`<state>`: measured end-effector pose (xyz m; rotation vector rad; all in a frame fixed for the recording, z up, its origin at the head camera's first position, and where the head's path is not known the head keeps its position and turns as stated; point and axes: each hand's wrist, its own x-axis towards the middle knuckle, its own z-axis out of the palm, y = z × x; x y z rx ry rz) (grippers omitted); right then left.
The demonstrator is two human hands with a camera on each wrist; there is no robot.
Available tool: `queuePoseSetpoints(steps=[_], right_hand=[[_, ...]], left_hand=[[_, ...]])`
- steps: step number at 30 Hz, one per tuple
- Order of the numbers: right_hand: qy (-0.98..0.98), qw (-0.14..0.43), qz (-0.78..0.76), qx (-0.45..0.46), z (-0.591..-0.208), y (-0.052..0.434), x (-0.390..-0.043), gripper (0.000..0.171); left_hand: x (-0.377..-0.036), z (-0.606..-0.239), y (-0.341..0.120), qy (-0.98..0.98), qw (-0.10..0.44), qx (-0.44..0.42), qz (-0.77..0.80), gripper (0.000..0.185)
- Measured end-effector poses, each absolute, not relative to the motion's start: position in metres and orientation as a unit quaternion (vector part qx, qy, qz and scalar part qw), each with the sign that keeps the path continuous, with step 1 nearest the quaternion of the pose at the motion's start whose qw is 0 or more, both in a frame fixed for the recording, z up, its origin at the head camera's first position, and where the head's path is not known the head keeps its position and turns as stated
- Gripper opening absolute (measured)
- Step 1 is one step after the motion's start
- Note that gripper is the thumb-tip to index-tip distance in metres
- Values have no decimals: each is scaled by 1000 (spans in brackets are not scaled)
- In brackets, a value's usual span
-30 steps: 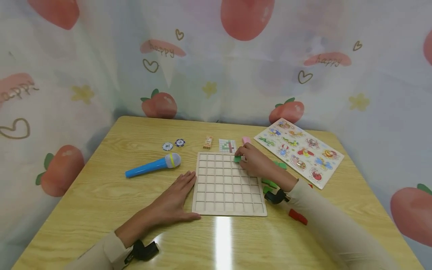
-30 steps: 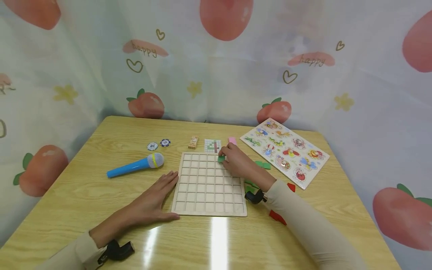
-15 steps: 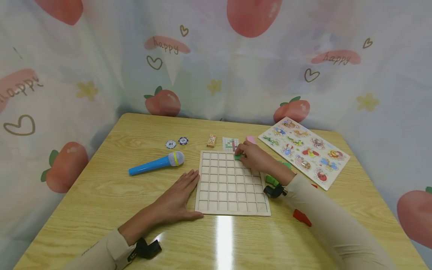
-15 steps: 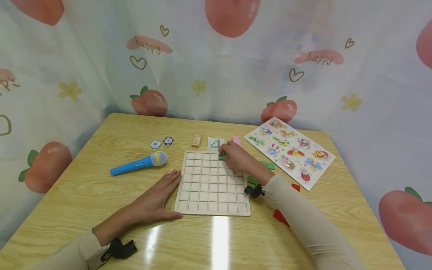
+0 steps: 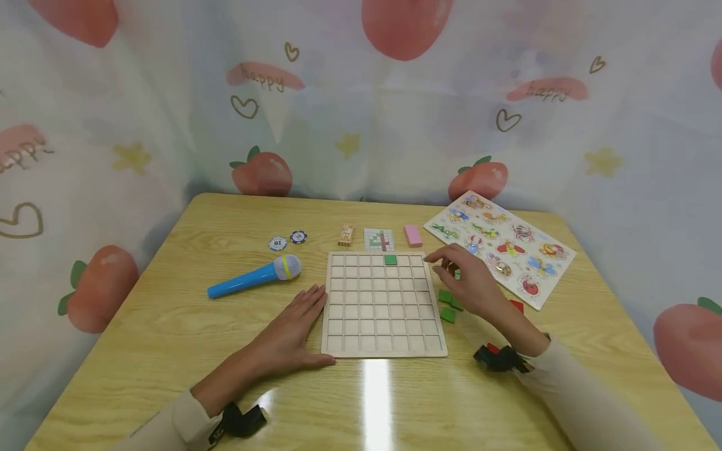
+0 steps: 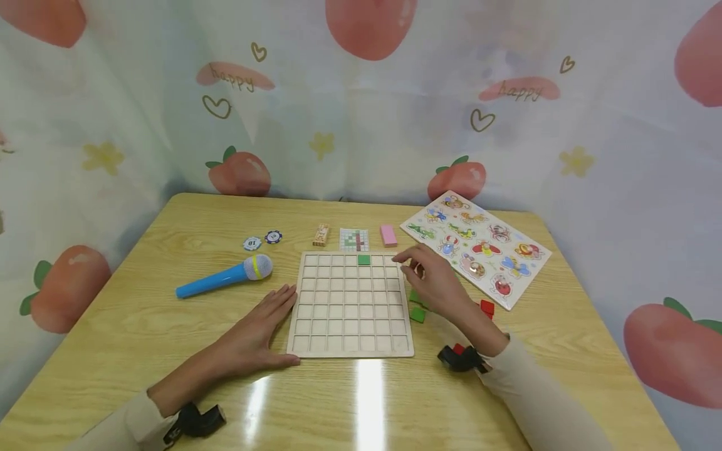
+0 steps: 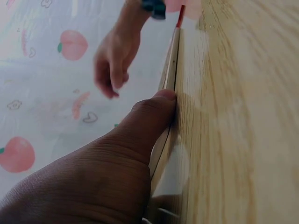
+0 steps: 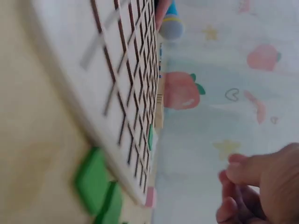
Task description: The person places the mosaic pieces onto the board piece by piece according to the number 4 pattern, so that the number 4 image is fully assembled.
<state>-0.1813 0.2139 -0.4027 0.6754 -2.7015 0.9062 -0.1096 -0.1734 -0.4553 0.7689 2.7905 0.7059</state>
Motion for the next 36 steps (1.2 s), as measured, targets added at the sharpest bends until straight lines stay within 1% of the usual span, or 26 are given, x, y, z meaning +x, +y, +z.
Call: queuePoseSetpoints(steps=[2, 4, 7, 9, 13, 18, 25, 36], right_hand=[[-917, 148, 313, 199, -408, 227, -165, 21], [-915, 177, 319, 171, -415, 237, -155, 22], [-914, 194, 333, 128, -429, 249, -153, 23], [-917, 188, 340, 95, -436, 254, -157, 24], [-934, 158, 317, 50, -448, 262, -168, 30], [-950, 123, 282, 60, -456, 268, -181, 38], [-956, 121, 258, 68, -457, 274, -187, 34], [-965, 79, 247, 46, -455, 283, -182, 30]], left_hand=[[-108, -455, -175, 935, 79, 254, 235, 127], [-107, -455, -178, 936, 78, 249, 235, 127], [-106, -455, -181, 938, 73, 244, 234, 127], [-105, -455, -183, 939, 71, 244, 233, 126], [-106, -456, -182, 938, 67, 249, 231, 127], [-108, -456, -183, 938, 64, 253, 230, 127], [-111, -456, -181, 936, 63, 260, 229, 127], [-111, -457, -174, 933, 75, 261, 238, 126]])
